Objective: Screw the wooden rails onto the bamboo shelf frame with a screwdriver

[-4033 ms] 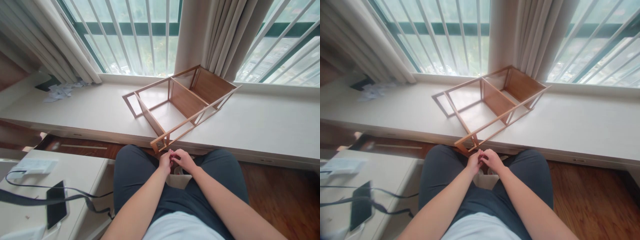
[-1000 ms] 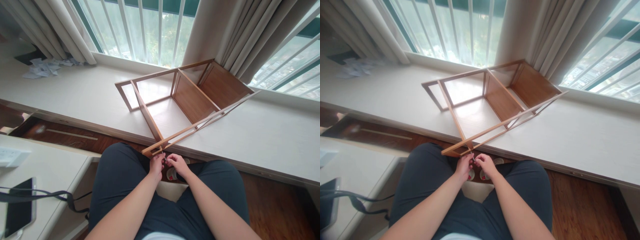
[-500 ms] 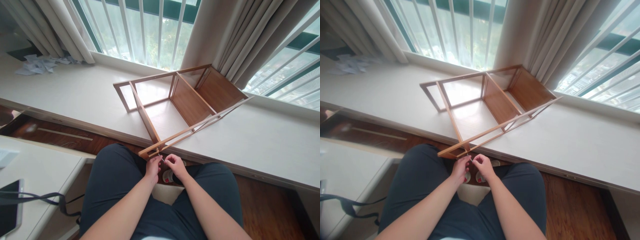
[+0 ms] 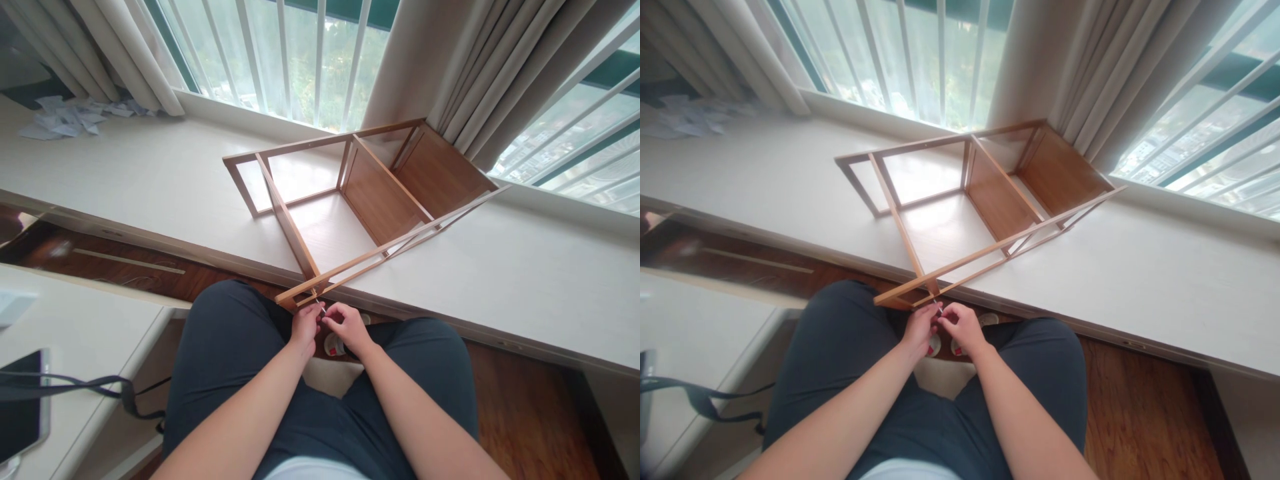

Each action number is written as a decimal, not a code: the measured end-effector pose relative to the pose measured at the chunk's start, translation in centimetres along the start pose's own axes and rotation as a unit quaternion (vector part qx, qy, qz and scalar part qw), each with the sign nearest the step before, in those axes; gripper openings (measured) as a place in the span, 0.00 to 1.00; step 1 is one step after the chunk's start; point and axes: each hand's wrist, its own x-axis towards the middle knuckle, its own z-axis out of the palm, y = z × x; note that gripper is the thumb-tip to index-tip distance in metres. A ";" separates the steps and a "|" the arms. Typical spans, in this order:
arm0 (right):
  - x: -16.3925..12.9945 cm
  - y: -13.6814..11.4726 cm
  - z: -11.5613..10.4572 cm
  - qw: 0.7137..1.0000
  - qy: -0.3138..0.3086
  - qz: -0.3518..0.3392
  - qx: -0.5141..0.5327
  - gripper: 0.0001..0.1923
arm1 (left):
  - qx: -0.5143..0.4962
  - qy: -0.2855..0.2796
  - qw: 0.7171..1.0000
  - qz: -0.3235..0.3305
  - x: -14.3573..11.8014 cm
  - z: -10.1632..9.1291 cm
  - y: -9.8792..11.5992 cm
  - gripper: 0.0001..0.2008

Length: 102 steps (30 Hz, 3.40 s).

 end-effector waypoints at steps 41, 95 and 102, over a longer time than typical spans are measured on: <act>0.6 2.1 0.3 0.984 -0.058 0.128 0.114 0.09 | 0.018 0.033 0.999 -0.001 -0.6 0.4 0.1 0.20; 0.5 2.3 0.1 0.987 -0.066 0.104 0.101 0.11 | 0.038 0.031 0.999 0.021 -0.1 0.2 0.0 0.20; 0.5 2.8 0.2 0.986 -0.072 0.109 0.100 0.11 | 0.039 0.034 0.998 0.021 0.0 0.2 -0.1 0.20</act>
